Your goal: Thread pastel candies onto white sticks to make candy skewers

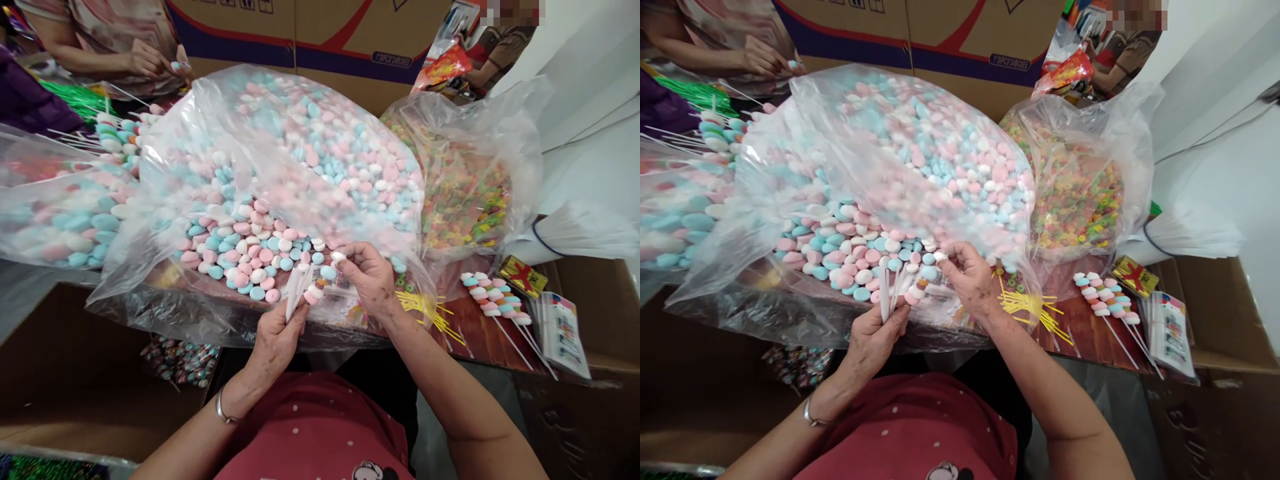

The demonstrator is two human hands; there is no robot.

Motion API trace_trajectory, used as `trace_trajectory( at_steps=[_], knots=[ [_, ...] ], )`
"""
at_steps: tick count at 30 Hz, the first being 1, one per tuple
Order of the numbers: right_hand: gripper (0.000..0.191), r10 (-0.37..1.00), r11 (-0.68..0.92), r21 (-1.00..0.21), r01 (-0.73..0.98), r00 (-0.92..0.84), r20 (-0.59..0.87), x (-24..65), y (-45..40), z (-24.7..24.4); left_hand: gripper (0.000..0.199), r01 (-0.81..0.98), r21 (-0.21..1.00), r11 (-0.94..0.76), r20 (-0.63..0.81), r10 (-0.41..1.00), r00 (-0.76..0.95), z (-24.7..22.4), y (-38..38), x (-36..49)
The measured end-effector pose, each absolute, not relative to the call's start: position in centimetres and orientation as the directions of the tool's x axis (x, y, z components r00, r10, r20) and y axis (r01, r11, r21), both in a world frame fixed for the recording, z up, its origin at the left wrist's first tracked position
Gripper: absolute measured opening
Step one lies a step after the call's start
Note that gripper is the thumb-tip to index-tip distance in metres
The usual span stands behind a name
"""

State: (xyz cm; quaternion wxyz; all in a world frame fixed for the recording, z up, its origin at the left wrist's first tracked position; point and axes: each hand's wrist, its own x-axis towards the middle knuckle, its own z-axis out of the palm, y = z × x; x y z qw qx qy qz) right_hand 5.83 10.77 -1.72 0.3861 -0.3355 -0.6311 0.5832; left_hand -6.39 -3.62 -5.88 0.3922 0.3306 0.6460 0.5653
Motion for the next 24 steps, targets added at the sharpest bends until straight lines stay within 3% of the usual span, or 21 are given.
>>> trace_trajectory(
  at_steps=[4,11,24],
  knots=[
    [0.023,0.808,0.092,-0.996,0.000,-0.585,0.074,5.9,10.8,-1.2,0.028,-0.021,0.992,0.128,-0.122,0.869,-0.480,-5.9,-3.5,-6.4],
    [0.018,0.782,0.350,-0.934,0.070,-0.572,0.249,6.8,10.4,-1.6,0.026,-0.023,0.992,0.123,-0.119,0.864,-0.490,-5.7,-3.4,-6.3],
    [0.022,0.645,0.557,-0.829,0.047,-0.654,0.396,7.7,10.7,-2.3,0.028,0.006,0.993,0.116,-0.098,0.869,-0.485,-5.9,-3.4,-6.5]
  ],
)
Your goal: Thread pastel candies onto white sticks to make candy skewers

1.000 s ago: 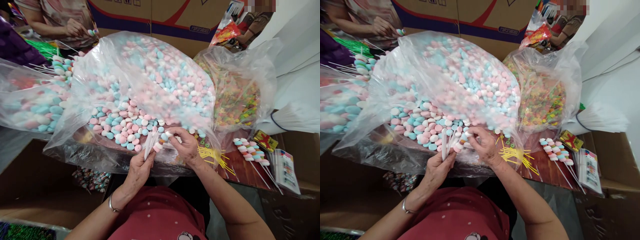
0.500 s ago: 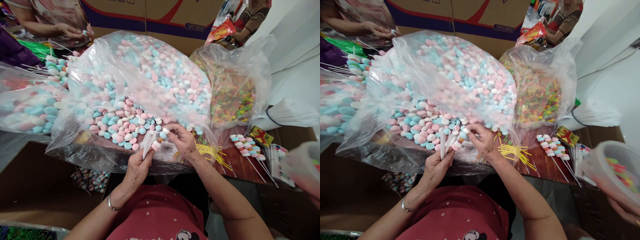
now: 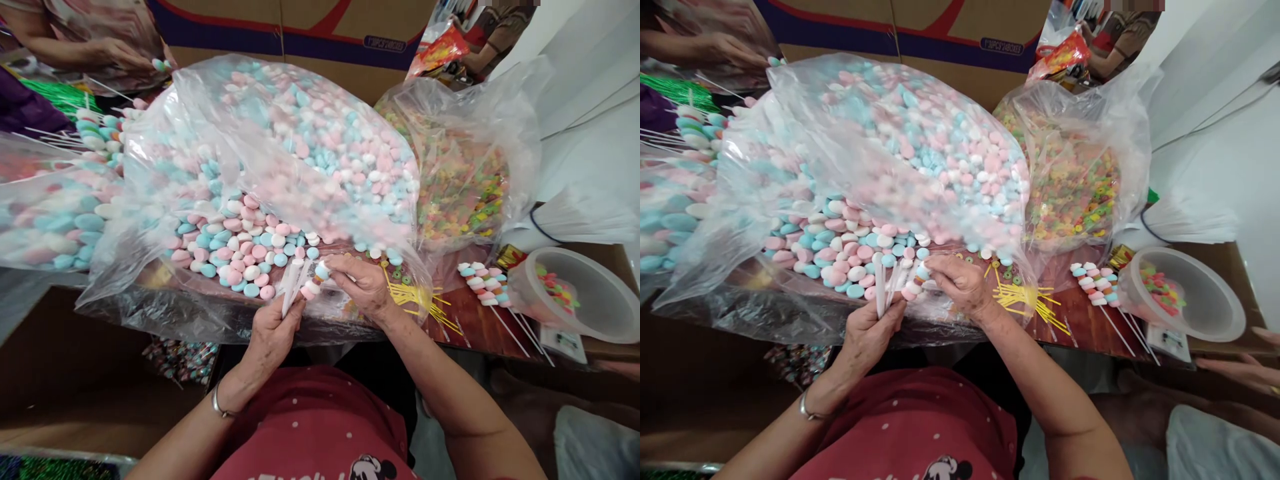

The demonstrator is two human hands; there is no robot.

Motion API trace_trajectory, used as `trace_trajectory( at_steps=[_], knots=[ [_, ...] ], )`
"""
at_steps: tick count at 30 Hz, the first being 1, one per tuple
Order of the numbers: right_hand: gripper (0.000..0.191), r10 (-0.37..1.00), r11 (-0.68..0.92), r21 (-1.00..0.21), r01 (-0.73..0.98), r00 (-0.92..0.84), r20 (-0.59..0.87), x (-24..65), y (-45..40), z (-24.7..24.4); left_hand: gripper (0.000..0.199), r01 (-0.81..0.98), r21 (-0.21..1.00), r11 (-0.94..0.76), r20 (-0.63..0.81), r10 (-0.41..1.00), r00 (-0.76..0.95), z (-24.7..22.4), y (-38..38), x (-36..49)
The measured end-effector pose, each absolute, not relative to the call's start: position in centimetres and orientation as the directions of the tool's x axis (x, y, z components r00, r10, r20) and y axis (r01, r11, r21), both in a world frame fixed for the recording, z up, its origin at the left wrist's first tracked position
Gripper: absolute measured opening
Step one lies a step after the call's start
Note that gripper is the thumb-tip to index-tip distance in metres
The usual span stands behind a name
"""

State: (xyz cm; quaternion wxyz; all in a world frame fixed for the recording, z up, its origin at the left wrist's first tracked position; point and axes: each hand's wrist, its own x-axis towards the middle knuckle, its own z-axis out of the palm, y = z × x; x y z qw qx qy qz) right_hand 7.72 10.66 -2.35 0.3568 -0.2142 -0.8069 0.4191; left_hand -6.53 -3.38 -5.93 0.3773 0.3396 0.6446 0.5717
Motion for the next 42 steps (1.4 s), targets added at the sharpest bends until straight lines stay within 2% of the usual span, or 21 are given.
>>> trace_trajectory(
  at_steps=[4,8,12,19,23,32,36,42],
  knots=[
    [0.024,0.614,0.606,-0.795,0.042,-0.660,0.433,7.7,10.1,-3.0,0.025,0.002,0.989,0.147,-0.125,0.847,-0.516,-5.7,-3.6,-6.4],
    [0.025,0.639,0.579,-0.811,0.082,-0.664,0.388,7.5,8.7,-4.2,0.026,-0.106,0.971,0.213,-0.231,0.742,-0.630,-6.0,-3.9,-6.1],
    [0.028,0.657,0.586,-0.808,0.059,-0.618,0.432,7.4,7.9,-5.4,0.034,-0.158,0.967,0.199,-0.254,0.749,-0.613,-6.4,-3.9,-5.9],
    [0.026,0.702,0.499,-0.863,0.075,-0.619,0.352,7.7,7.2,-4.8,0.039,-0.221,0.952,0.213,-0.307,0.696,-0.649,-4.7,-3.4,-4.8],
    [0.026,0.695,0.513,-0.855,0.071,-0.619,0.366,7.9,7.2,-4.3,0.036,-0.242,0.951,0.193,-0.306,0.715,-0.629,-4.1,-3.0,-4.4],
    [0.028,0.706,0.514,-0.857,-0.024,-0.555,0.439,8.3,7.2,-2.7,0.030,-0.283,0.940,0.190,-0.303,0.847,-0.437,-2.4,-2.4,-3.9],
    [0.034,0.813,0.399,-0.913,-0.090,-0.427,0.397,8.5,7.0,-1.8,0.031,-0.427,0.883,0.195,-0.326,0.909,-0.259,-1.0,-2.1,-3.4],
    [0.040,0.869,0.263,-0.951,-0.161,-0.389,0.306,8.6,6.0,-2.1,0.035,-0.487,0.849,0.204,-0.354,0.904,-0.239,-1.0,-2.1,-3.2]
  ],
)
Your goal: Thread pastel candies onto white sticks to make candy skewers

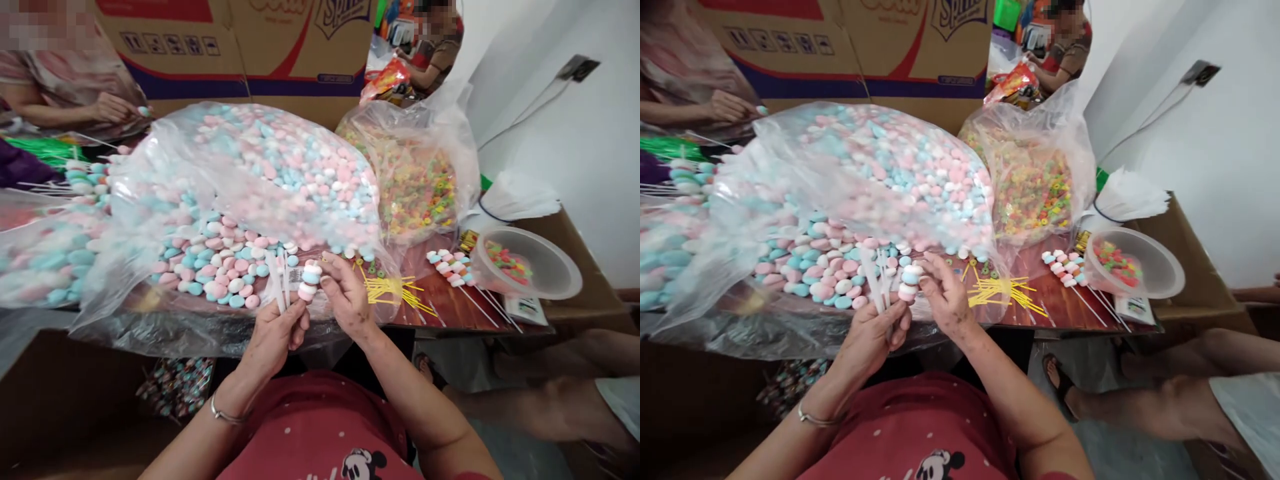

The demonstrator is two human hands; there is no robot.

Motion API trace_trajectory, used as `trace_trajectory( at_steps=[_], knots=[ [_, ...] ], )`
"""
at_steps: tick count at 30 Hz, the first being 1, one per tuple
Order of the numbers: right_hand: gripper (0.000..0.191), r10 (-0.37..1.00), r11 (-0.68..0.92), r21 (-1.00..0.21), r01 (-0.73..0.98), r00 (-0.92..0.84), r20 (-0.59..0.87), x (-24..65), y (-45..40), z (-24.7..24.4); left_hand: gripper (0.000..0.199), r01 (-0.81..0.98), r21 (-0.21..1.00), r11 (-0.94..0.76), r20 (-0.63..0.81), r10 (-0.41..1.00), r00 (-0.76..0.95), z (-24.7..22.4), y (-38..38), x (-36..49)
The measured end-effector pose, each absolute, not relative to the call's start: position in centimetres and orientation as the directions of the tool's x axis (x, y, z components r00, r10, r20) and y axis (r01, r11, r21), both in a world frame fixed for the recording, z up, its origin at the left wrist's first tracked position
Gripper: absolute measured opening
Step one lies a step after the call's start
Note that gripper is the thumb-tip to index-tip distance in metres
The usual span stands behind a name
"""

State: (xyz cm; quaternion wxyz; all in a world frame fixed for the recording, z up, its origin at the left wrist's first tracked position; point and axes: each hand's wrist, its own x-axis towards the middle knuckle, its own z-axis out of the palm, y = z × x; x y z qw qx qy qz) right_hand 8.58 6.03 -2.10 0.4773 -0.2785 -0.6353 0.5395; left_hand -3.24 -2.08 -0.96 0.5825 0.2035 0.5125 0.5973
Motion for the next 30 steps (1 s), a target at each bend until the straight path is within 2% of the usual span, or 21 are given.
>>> trace_trajectory(
  at_steps=[4,9,13,16,20,23,25,27,30],
  knots=[
    [0.041,0.900,0.127,-0.947,-0.294,-0.367,0.234,8.3,5.5,-2.3,0.038,-0.460,0.856,0.236,-0.372,0.899,-0.231,-1.6,-2.4,-3.3],
    [0.034,0.916,-0.080,-0.934,-0.348,-0.395,0.069,7.8,5.6,-2.3,0.040,-0.376,0.884,0.279,-0.378,0.899,-0.223,-1.9,-2.9,-3.5],
    [0.030,0.933,-0.172,-0.902,-0.397,-0.361,-0.019,7.6,5.8,-1.9,0.040,-0.376,0.874,0.307,-0.401,0.893,-0.202,-2.1,-3.1,-3.7],
    [0.027,0.927,-0.199,-0.905,-0.375,-0.370,-0.051,7.5,5.8,-1.9,0.039,-0.388,0.876,0.285,-0.398,0.882,-0.251,-2.5,-3.2,-3.6],
    [0.027,0.907,-0.135,-0.952,-0.274,-0.420,-0.007,7.8,5.7,-1.9,0.039,-0.376,0.896,0.238,-0.371,0.866,-0.334,-2.9,-3.4,-3.3],
    [0.027,0.885,0.002,-0.992,-0.130,-0.462,0.062,8.7,5.5,-1.1,0.036,-0.366,0.907,0.211,-0.348,0.864,-0.363,-3.0,-3.3,-3.3],
    [0.030,0.883,0.102,-0.991,-0.091,-0.451,0.132,9.9,5.5,-0.4,0.034,-0.359,0.915,0.187,-0.326,0.865,-0.381,-3.0,-3.1,-3.5],
    [0.031,0.915,0.186,-0.978,-0.097,-0.345,0.208,11.8,5.9,0.4,0.031,-0.352,0.922,0.161,-0.303,0.865,-0.399,-2.9,-3.0,-3.7],
    [0.022,0.966,0.258,-0.965,-0.053,-0.011,0.259,15.3,7.4,1.3,0.026,-0.346,0.929,0.129,-0.277,0.863,-0.422,-2.8,-2.7,-4.0]
  ],
)
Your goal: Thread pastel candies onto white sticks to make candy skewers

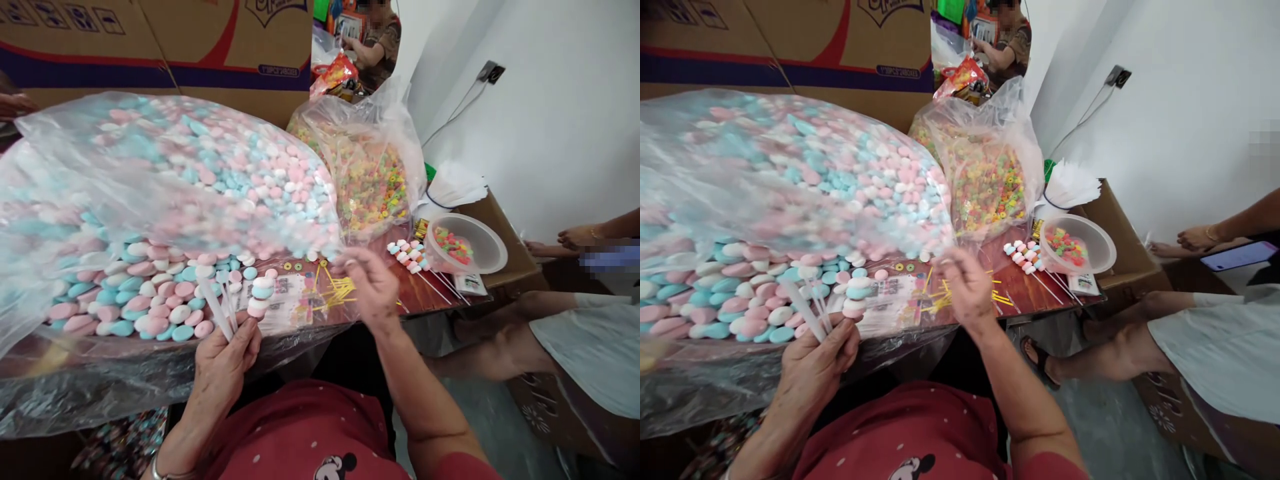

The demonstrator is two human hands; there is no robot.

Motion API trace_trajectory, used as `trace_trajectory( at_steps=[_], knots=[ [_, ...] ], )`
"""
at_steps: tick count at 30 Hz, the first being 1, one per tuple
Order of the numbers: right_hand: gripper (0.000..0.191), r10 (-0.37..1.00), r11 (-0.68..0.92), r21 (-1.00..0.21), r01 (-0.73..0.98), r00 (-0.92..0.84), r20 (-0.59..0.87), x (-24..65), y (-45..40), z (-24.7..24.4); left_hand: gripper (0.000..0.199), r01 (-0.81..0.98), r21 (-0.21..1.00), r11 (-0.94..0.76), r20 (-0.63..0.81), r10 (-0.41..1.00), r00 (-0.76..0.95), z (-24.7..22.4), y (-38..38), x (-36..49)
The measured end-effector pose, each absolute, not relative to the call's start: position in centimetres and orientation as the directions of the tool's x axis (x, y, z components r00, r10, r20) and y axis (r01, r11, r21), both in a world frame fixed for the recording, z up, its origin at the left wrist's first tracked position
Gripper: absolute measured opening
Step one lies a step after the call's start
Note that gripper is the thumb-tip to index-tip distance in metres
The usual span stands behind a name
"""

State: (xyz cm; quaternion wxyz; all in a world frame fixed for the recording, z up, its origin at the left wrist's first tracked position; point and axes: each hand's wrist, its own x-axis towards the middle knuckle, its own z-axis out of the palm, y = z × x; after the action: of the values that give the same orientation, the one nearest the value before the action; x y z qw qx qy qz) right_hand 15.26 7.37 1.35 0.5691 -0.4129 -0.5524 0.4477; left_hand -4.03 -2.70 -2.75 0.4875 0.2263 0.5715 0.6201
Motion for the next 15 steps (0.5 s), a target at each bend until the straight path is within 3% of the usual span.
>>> trace_trajectory(
  at_steps=[2,4,7,10,15],
  knots=[
    [0.013,0.947,0.295,-0.955,-0.022,0.139,0.290,17.4,8.4,1.7,0.025,-0.348,0.930,0.118,-0.272,0.859,-0.435,-2.8,-2.5,-4.2],
    [0.008,0.937,0.317,-0.947,0.053,0.138,0.321,18.9,9.1,1.7,0.026,-0.351,0.930,0.112,-0.271,0.853,-0.446,-2.9,-2.3,-4.2],
    [0.011,0.925,0.379,-0.884,0.275,-0.144,0.352,19.8,9.4,1.0,0.028,-0.352,0.928,0.119,-0.280,0.847,-0.452,-3.0,-2.0,-4.1],
    [0.020,0.859,0.489,-0.726,0.483,-0.410,0.306,19.8,10.0,-0.7,0.029,-0.348,0.927,0.137,-0.292,0.847,-0.444,-3.3,-1.8,-4.0],
    [0.026,0.870,0.493,-0.460,0.739,-0.430,0.243,19.0,11.3,-3.4,0.032,-0.340,0.924,0.172,-0.316,0.845,-0.431,-3.7,-1.8,-4.2]
  ],
)
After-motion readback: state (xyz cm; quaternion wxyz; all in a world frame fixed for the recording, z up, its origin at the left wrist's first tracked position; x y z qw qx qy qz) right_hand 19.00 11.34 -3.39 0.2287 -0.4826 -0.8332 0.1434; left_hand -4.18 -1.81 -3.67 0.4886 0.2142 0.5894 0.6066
